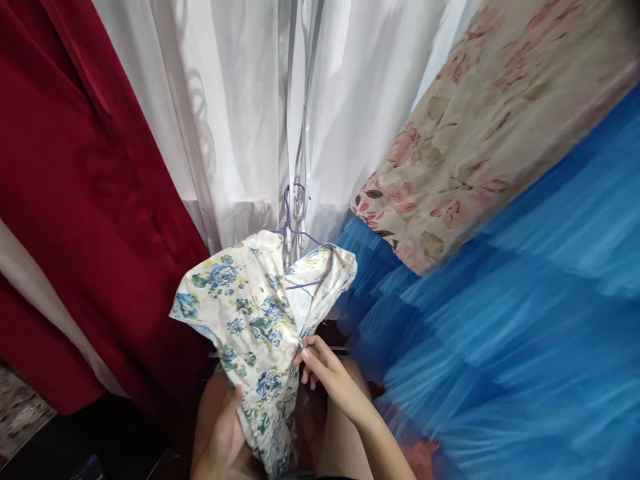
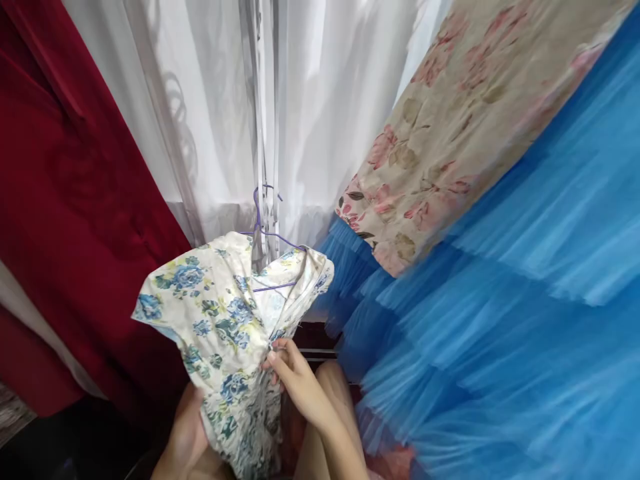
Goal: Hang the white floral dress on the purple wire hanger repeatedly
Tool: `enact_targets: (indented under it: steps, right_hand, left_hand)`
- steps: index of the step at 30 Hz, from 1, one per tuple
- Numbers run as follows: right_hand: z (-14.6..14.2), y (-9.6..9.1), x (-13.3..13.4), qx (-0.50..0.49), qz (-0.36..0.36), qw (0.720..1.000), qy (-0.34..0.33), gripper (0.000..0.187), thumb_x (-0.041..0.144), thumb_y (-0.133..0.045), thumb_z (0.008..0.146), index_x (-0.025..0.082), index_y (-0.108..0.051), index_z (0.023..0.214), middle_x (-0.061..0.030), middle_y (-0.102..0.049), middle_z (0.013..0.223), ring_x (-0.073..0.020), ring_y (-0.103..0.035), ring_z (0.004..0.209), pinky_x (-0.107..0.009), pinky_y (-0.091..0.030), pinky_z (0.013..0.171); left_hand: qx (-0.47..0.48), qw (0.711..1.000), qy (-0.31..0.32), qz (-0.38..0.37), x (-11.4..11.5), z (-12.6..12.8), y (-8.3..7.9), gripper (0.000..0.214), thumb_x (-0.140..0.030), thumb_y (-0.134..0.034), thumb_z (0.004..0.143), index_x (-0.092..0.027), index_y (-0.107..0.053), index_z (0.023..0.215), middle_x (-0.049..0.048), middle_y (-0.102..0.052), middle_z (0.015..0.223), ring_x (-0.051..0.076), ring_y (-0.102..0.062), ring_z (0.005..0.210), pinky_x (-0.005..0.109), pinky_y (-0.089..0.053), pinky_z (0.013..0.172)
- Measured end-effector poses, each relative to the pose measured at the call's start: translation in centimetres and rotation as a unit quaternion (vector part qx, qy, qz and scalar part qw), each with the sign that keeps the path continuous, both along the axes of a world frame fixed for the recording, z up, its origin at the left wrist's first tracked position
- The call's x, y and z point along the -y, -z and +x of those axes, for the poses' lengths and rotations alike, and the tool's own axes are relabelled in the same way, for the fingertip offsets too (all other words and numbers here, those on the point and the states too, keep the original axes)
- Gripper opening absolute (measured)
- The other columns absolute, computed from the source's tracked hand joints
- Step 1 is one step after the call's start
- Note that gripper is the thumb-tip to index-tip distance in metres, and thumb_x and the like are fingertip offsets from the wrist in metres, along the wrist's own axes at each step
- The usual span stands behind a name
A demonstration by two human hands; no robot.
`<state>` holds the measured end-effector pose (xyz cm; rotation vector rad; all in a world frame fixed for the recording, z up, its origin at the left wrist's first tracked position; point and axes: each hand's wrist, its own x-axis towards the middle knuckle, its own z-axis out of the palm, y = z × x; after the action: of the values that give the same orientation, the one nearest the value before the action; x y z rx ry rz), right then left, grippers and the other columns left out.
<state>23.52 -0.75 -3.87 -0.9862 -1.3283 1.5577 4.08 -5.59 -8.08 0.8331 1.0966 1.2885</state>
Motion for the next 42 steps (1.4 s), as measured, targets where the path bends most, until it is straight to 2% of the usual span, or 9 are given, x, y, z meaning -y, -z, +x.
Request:
enact_targets:
  steps: [4,8,12,17,22,30,33,36,42]
  right_hand:
    - [-3.0,-0.6,-1.1,0.040,0.076,0.996,0.039,0.043,0.056,-0.057,0.091,0.020,-0.048,0.069,0.0027,-0.053,0.060,-0.0124,-0.046,0.055,-0.026,-0.035,0.056]
    - [-3.1,-0.4,-0.6,0.031,0.063,0.996,0.062,0.042,0.052,-0.057,0.091,0.018,-0.056,0.066,0.0012,-0.055,0.054,-0.0121,-0.043,0.051,-0.026,-0.032,0.053]
    - [-1.9,-0.8,0.9,0.043,0.024,0.996,0.081,0.035,0.045,-0.060,0.088,0.016,-0.065,0.069,-0.0014,-0.061,0.054,-0.0112,-0.040,0.048,-0.025,-0.028,0.050]
    - [-1.7,-1.6,2.2,0.057,0.026,0.997,0.049,0.031,0.038,-0.060,0.087,0.016,-0.068,0.066,-0.0016,-0.062,0.055,-0.0118,-0.045,0.050,-0.025,-0.030,0.051]
    - [-1.0,-2.1,0.5,0.020,0.021,0.999,0.039,0.032,0.041,-0.062,0.085,0.014,-0.071,0.070,-0.0007,-0.060,0.050,-0.0106,-0.044,0.046,-0.025,-0.030,0.050]
    - [-2.1,-13.9,-8.9,-0.065,0.091,0.989,0.094,0.027,0.039,-0.068,0.075,0.013,-0.071,0.066,0.0002,-0.057,0.046,-0.0075,-0.031,0.039,-0.025,-0.017,0.042]
    - [-3.6,-15.8,-9.7,-0.079,0.116,0.987,0.082,0.028,0.039,-0.065,0.077,0.013,-0.072,0.070,0.0008,-0.058,0.046,-0.0073,-0.034,0.038,-0.024,-0.019,0.040]
    - [-4.3,-14.7,-8.9,-0.080,0.131,0.985,0.076,0.029,0.041,-0.062,0.082,0.014,-0.071,0.077,0.0015,-0.059,0.046,-0.0077,-0.037,0.038,-0.022,-0.023,0.041]
    - [-3.1,-12.5,-7.3,-0.039,0.186,0.978,0.083,0.030,0.039,-0.062,0.086,0.016,-0.068,0.069,0.0031,-0.054,0.045,-0.0092,-0.041,0.042,-0.024,-0.028,0.046]
  left_hand:
    - [0.048,0.995,-0.074,-0.052,0.9,-0.2,0.6,0.053,-0.037,-0.083,0.064,-0.034,-0.068,0.114,0.0048,-0.070,0.120,0.032,-0.058,0.124,0.042,-0.048,0.104]
    - [0.006,0.981,-0.194,-0.013,0.0,0.1,1.7,0.050,-0.036,-0.076,0.073,-0.023,-0.062,0.119,0.0102,-0.067,0.120,0.031,-0.062,0.115,0.042,-0.049,0.099]
    - [-0.134,0.892,-0.400,0.165,-0.9,1.2,3.5,0.042,-0.031,-0.073,0.077,-0.021,-0.058,0.114,0.0086,-0.062,0.114,0.024,-0.060,0.108,0.037,-0.047,0.097]
    - [-0.291,0.920,-0.127,0.229,-1.7,4.8,3.0,0.030,-0.020,-0.063,0.084,-0.020,-0.059,0.114,0.0078,-0.065,0.105,0.022,-0.062,0.098,0.032,-0.049,0.087]
    - [-0.335,0.905,-0.082,0.251,-2.7,6.7,1.0,0.007,-0.016,-0.050,0.090,-0.019,-0.055,0.086,0.0019,-0.058,0.078,0.016,-0.057,0.074,0.026,-0.045,0.070]
    - [-0.436,0.860,0.093,0.249,-1.9,5.5,-2.6,0.013,-0.019,-0.043,0.095,-0.021,-0.052,0.087,0.0063,-0.061,0.090,0.021,-0.060,0.086,0.030,-0.044,0.076]
    - [-0.456,0.852,0.111,0.233,-1.4,4.4,-2.3,0.014,-0.020,-0.043,0.096,-0.022,-0.054,0.088,0.0064,-0.062,0.091,0.021,-0.061,0.085,0.030,-0.045,0.074]
    - [-0.439,0.859,0.104,0.244,-2.3,2.7,-2.8,0.012,-0.022,-0.047,0.095,-0.023,-0.059,0.094,0.0045,-0.063,0.090,0.020,-0.062,0.085,0.030,-0.047,0.077]
    - [-0.381,0.846,-0.102,0.359,-8.3,0.3,-11.7,0.038,-0.027,-0.048,0.098,-0.024,-0.051,0.136,0.0017,-0.062,0.087,0.015,-0.060,0.079,0.028,-0.048,0.080]
